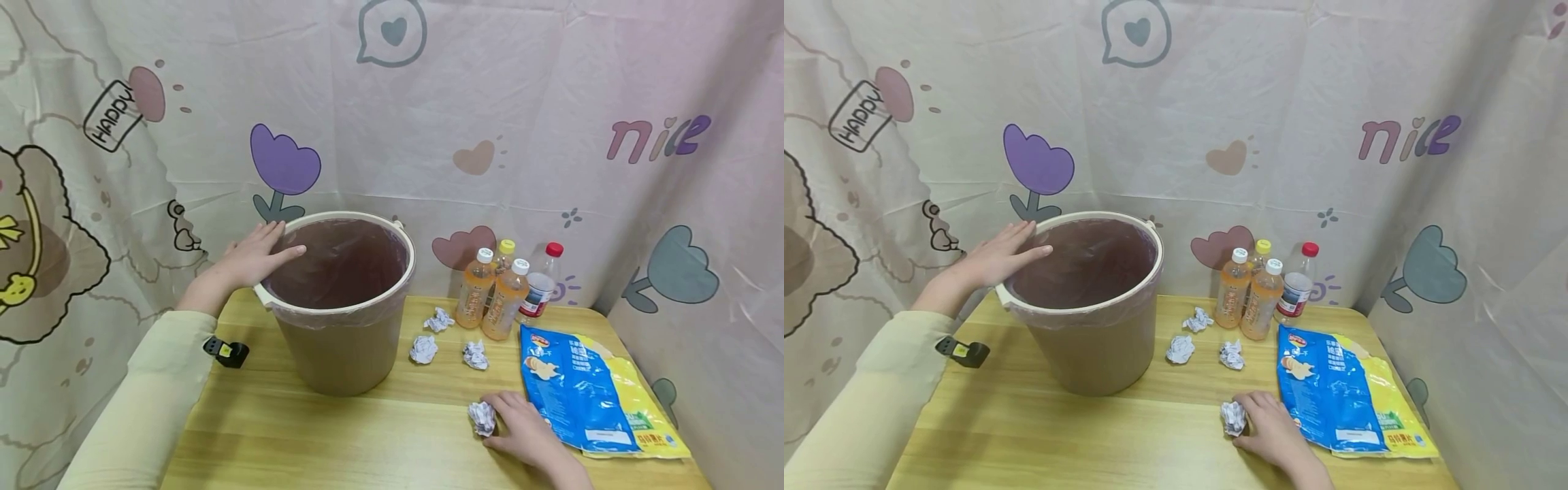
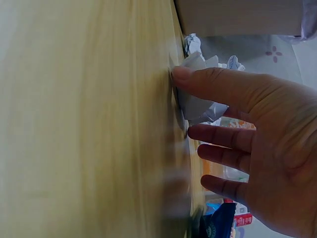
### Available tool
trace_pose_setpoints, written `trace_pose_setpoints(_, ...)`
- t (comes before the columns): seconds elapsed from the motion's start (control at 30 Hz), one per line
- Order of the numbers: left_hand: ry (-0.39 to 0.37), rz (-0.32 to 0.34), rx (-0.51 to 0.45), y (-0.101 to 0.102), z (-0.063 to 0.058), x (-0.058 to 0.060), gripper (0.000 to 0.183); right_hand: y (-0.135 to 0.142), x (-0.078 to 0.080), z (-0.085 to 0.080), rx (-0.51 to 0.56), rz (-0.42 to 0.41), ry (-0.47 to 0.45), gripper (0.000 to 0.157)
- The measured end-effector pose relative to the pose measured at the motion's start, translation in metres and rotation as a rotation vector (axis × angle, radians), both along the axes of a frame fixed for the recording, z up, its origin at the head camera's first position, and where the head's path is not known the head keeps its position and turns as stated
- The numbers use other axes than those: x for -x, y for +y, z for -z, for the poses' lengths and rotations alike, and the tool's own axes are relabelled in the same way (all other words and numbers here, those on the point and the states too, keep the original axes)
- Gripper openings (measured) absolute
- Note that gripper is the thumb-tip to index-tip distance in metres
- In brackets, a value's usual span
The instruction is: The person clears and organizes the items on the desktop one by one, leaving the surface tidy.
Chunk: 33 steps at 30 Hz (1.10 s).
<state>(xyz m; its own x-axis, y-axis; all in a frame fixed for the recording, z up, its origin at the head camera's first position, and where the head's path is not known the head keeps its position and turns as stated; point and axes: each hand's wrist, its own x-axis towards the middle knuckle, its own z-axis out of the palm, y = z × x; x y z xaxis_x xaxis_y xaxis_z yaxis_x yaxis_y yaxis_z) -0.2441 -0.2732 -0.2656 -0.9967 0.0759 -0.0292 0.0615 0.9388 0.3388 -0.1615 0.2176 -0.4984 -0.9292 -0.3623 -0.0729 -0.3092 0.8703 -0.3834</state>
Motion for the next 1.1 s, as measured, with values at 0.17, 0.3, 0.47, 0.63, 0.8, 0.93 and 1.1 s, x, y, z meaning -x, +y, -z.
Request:
trace_pose_setpoints(0.17, -0.001, 0.000, -0.008, 0.000, 0.001, 0.000, 0.098, -0.001, 0.001, 0.003, 0.008, -0.029, 0.050, 0.057)
trace_pose_setpoints(0.3, -0.005, 0.002, -0.012, -0.001, 0.001, 0.000, 0.098, -0.002, 0.001, 0.003, 0.014, -0.040, 0.081, 0.051)
trace_pose_setpoints(0.47, -0.002, 0.004, -0.012, -0.001, 0.001, 0.000, 0.098, -0.005, 0.003, 0.005, 0.026, -0.034, 0.090, 0.044)
trace_pose_setpoints(0.63, -0.001, 0.004, -0.014, -0.001, 0.002, -0.001, 0.097, -0.006, 0.004, 0.005, 0.032, -0.035, 0.101, 0.040)
trace_pose_setpoints(0.8, -0.004, 0.006, -0.019, -0.001, 0.002, -0.001, 0.097, -0.008, 0.005, 0.005, 0.027, -0.035, 0.102, 0.038)
trace_pose_setpoints(0.93, 0.000, 0.006, -0.012, -0.001, 0.000, 0.000, 0.097, -0.009, 0.007, 0.003, 0.027, -0.035, 0.123, 0.037)
trace_pose_setpoints(1.1, -0.003, 0.004, -0.008, 0.000, -0.001, 0.001, 0.097, -0.010, 0.008, -0.002, 0.024, -0.044, 0.203, 0.035)
